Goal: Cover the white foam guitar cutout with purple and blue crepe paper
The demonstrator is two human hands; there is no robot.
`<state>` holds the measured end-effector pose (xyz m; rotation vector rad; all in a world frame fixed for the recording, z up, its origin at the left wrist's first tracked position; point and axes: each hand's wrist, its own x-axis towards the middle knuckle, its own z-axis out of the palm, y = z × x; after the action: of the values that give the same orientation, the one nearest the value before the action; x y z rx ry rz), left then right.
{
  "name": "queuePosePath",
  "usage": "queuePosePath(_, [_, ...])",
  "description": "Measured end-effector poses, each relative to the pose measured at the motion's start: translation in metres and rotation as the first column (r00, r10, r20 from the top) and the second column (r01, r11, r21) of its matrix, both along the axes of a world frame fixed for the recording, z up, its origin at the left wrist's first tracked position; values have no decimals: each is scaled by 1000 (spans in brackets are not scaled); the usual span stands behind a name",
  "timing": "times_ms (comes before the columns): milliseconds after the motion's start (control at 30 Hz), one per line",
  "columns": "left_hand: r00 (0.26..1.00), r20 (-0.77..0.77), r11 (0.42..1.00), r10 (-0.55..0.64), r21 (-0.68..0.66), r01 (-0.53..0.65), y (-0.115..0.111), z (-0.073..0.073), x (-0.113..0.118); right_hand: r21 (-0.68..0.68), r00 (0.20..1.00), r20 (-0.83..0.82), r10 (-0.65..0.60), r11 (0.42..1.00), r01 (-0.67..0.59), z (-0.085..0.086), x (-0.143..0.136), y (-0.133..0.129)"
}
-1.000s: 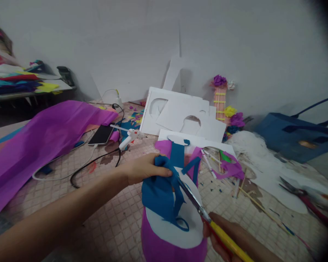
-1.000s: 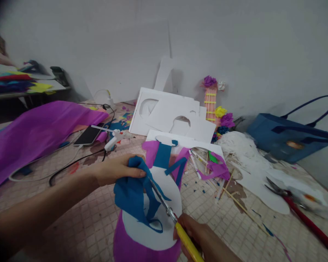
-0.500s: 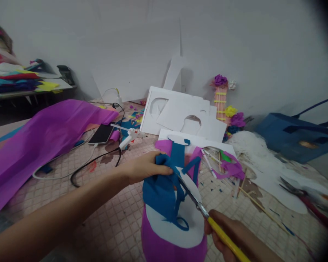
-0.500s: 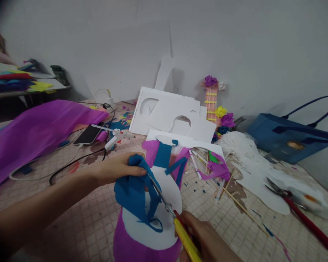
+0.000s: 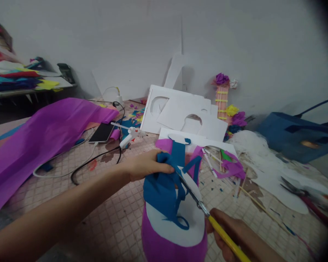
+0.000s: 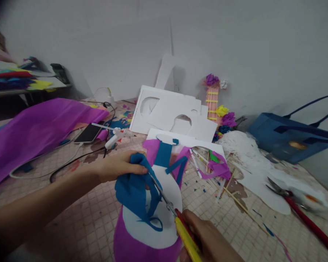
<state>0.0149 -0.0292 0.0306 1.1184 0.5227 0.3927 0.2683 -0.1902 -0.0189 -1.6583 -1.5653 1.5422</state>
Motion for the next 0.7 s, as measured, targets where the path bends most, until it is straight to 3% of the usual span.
queuePosePath(167, [1000, -3, 1000, -11, -21, 11, 0, 0, 0, 0, 1000, 16, -17, 1000, 17, -2, -1, -1])
queuePosePath(467, [1000, -21, 1000, 14, -3, -14, 0, 0, 1, -53, 998, -11, -66, 996, 66, 16, -7, 0])
queuePosePath(600, [997, -53, 999, 48, 19, -47, -1, 1, 1, -124, 996, -26, -89, 989, 85, 9, -5, 0])
queuePosePath(700, [997, -76, 999, 1, 51, 2, 0, 5, -1, -113, 996, -52, -79, 991, 73, 1, -2, 0])
